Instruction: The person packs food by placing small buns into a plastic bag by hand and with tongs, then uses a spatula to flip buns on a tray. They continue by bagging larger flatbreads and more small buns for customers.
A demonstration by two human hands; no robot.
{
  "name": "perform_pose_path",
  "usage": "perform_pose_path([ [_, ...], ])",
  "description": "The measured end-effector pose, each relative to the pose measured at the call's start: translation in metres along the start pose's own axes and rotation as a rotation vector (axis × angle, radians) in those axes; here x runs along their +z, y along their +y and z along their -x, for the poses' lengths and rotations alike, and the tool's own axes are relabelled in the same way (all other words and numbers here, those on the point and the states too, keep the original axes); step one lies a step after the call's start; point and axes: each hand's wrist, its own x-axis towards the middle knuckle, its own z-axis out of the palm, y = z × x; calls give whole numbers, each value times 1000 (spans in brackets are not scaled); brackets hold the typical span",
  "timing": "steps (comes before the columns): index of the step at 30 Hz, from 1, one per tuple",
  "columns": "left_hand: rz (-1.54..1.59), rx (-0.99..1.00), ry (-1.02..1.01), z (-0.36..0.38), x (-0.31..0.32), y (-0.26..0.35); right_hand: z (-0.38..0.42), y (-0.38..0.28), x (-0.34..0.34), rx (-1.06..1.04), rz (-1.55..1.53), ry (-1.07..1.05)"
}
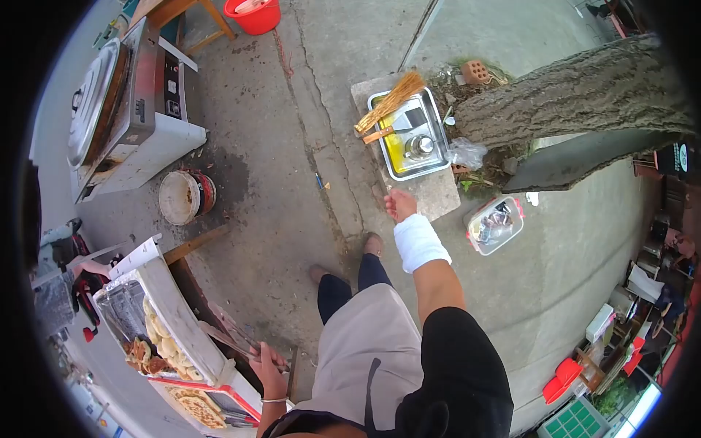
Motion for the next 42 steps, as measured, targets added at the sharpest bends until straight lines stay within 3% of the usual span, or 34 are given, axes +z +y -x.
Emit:
perform_pose_path([
  [2, -16, -23, 63, -9, 11, -28, -72, -24, 37, -122, -30, 88],
  [5, -31, -82, 140, -25, 21, -61, -164, -53, 78, -84, -134, 290],
  [7, -20, -122, 210, -32, 31, -70, -189, -69, 97, -107, 1, 366],
  [10, -4, -159, 274, -39, 40, -81, -221, -78, 105, -100, 60, 298],
  [11, -12, -165, 283, -41, 40, -83, -250, -76, 98, -97, 215, 291],
  [12, -13, -173, 302, -39, 39, -84, -249, -76, 102, -179, 173, 360],
  [15, -13, -218, 228, -34, 41, -73, -255, -83, 92, -145, 159, 372],
  [24, 82, -87, 165, 27, 24, -10, -59, -115, 71, -417, 129, 97],
  [27, 193, 49, 279, 65, 3, 17, 25, -121, 58, -467, 296, -152],
  [30, 250, 162, 425, 93, -27, 31, 126, -130, 90, -547, 390, -326],
  [33, 363, 210, 551, 97, -58, 31, 187, -147, 153, -551, 658, -304],
  [34, 390, 217, 574, 93, -69, 32, 216, -150, 186, -495, 637, -366],
  [37, 462, 221, 621, 74, -98, 30, 272, -157, 274, -685, 866, -718],
  [39, 500, 231, 642, 56, -122, 29, 286, -166, 342, -920, 1179, -892],
  [41, 557, 213, 692, 50, -139, 32, 325, -148, 415, -1457, 1280, -1104],
  [42, 586, 212, 721, 43, -149, 36, 353, -139, 451, -1340, 1329, -1201],
])
